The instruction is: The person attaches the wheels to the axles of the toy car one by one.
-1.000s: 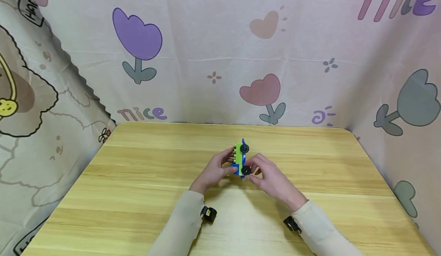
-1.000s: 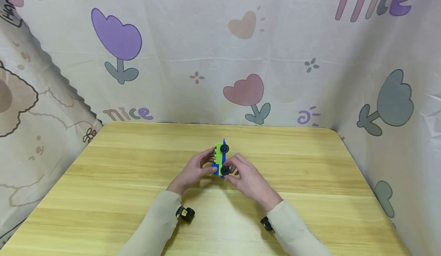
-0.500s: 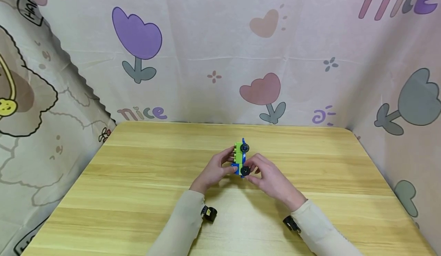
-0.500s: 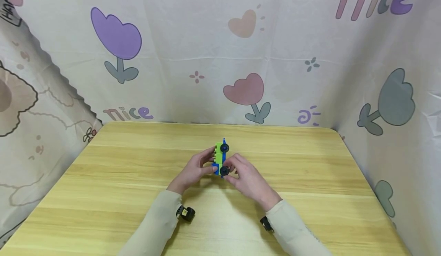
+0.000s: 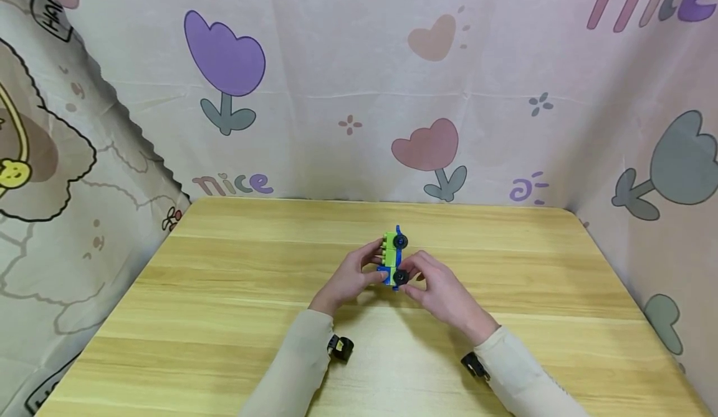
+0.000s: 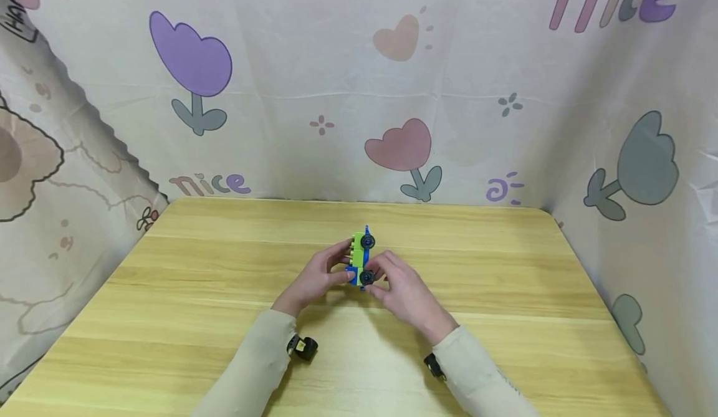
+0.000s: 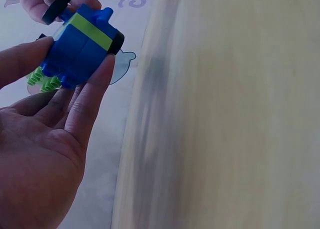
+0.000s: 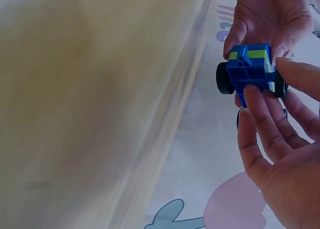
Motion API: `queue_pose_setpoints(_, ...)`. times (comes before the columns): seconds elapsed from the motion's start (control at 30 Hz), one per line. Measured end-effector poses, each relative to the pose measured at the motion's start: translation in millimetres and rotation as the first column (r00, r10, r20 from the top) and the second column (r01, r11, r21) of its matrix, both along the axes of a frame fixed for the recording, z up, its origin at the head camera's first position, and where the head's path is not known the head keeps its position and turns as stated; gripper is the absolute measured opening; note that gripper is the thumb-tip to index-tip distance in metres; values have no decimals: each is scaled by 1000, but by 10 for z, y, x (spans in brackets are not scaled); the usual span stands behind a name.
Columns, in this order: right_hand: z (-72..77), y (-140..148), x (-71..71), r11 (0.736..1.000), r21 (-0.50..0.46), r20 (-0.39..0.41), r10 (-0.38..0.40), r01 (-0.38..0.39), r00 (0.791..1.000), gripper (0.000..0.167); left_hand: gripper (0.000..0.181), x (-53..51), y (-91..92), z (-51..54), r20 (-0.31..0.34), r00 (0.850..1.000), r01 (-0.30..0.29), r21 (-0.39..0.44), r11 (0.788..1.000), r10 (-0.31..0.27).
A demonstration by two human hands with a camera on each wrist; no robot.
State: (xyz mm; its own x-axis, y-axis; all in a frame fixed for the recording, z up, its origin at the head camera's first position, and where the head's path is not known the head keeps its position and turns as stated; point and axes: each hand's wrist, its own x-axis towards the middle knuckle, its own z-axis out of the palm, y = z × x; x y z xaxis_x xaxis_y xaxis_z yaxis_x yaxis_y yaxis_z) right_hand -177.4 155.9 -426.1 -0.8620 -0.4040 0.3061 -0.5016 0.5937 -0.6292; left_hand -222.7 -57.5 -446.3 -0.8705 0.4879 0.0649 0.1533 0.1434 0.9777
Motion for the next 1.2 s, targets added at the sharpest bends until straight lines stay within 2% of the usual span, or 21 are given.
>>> queue_pose_setpoints(0.03,1,0,0,1000,2,4,-6,6,1000,30,68,-1,0,-1,-4,1000,1,3,1000,-1)
queue_pose_setpoints(0.07,3,0,1,1000,4,8,-11,10,1000,30,68,20,0,43,-1,1000,6,5,1000,-6)
queue_pose_setpoints(0.27,3,0,3,1000,-2,38,-9,9,999,31,69,29,13,48,-3,1000,4,-3,1000,-4)
queue_pose_setpoints(0.3,3,-1,3,1000,-6,47,-10,10,999,31,69,11,16,5,-8,1000,0,-3,1000,0)
queue_pose_setpoints(0.6,18,-21,16,999,-38,133,-13,18,991,30,73,0,31,-29,-6,1000,-5,7,1000,5)
queue_pose_setpoints(0.77,29,-20,21,999,-41,161,-8,14,987,30,80,8,47,-27,-38,999,0,4,1000,0)
queue_pose_setpoints(0.97,30,20,14,996,-86,191,33,-17,981,30,80,16,64,-18,-37,999,3,5,1000,-3)
queue_pose_setpoints(1.1,32,58,12,988,-140,188,88,-62,978,24,80,17,61,-7,-10,1000,1,23,1000,-1)
queue_pose_setpoints(1.2,23,71,6,986,-150,181,94,-66,979,21,80,16,55,-9,12,1000,-1,40,999,0)
